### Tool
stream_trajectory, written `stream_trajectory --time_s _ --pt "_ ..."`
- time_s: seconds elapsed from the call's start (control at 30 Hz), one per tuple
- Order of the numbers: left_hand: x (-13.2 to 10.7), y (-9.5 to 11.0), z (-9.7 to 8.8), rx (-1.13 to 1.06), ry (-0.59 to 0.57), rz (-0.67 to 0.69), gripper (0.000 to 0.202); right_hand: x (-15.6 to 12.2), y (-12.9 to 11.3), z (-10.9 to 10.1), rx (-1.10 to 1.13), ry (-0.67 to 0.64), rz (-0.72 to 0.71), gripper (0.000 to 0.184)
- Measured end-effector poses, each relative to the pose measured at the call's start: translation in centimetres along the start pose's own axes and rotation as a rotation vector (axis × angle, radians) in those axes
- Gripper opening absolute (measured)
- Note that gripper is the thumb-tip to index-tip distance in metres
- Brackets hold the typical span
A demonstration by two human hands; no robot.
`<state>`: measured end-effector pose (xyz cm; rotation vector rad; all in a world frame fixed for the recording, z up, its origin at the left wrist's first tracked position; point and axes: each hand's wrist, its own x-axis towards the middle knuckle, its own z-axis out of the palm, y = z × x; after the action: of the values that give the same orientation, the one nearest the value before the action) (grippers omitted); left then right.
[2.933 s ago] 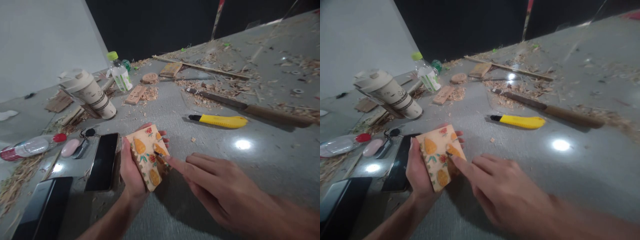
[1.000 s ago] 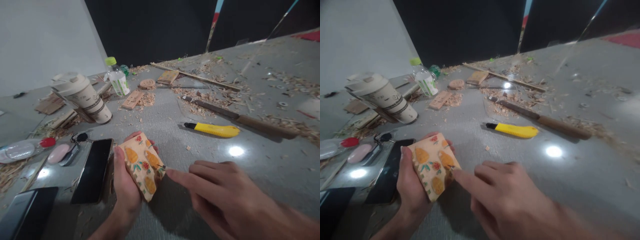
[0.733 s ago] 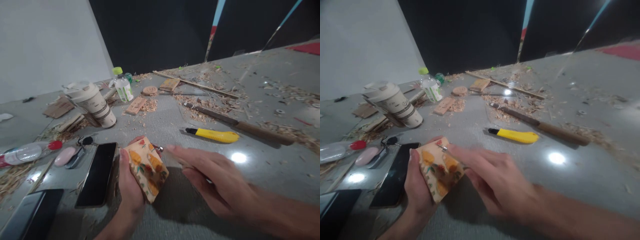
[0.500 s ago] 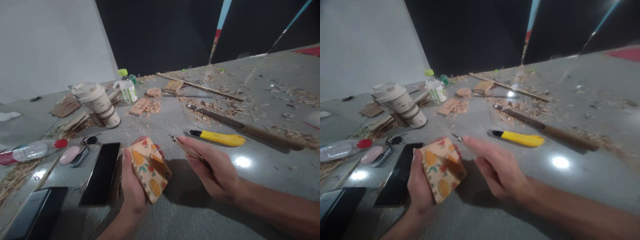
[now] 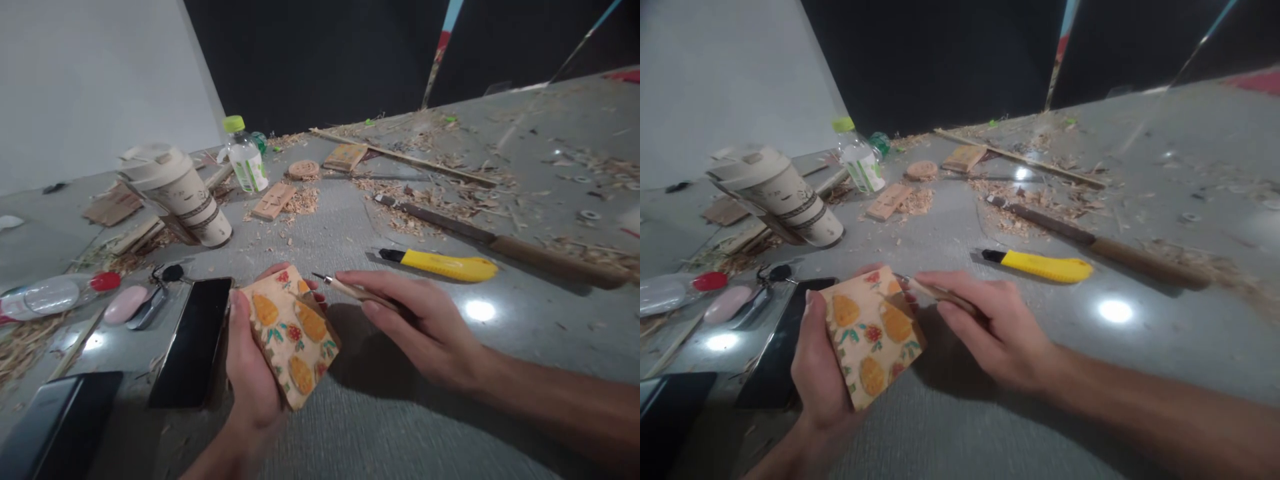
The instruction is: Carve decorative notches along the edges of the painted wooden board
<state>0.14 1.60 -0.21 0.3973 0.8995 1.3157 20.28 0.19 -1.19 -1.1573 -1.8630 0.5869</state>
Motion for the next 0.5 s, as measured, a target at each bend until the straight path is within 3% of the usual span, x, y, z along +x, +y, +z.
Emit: stream_trajectory --time_s 0.2,0.5 --pt "0.0 0.03 0.3 0.002 0.031 -0.013 0.061 0.28 0.32 0.14 0.036 0.009 0.092 0.035" --pt "0.01 0.01 0.24 0.019 -0.001 -0.006 0.062 0.37 0.44 0.22 0.051 0.002 0.077 0.033"
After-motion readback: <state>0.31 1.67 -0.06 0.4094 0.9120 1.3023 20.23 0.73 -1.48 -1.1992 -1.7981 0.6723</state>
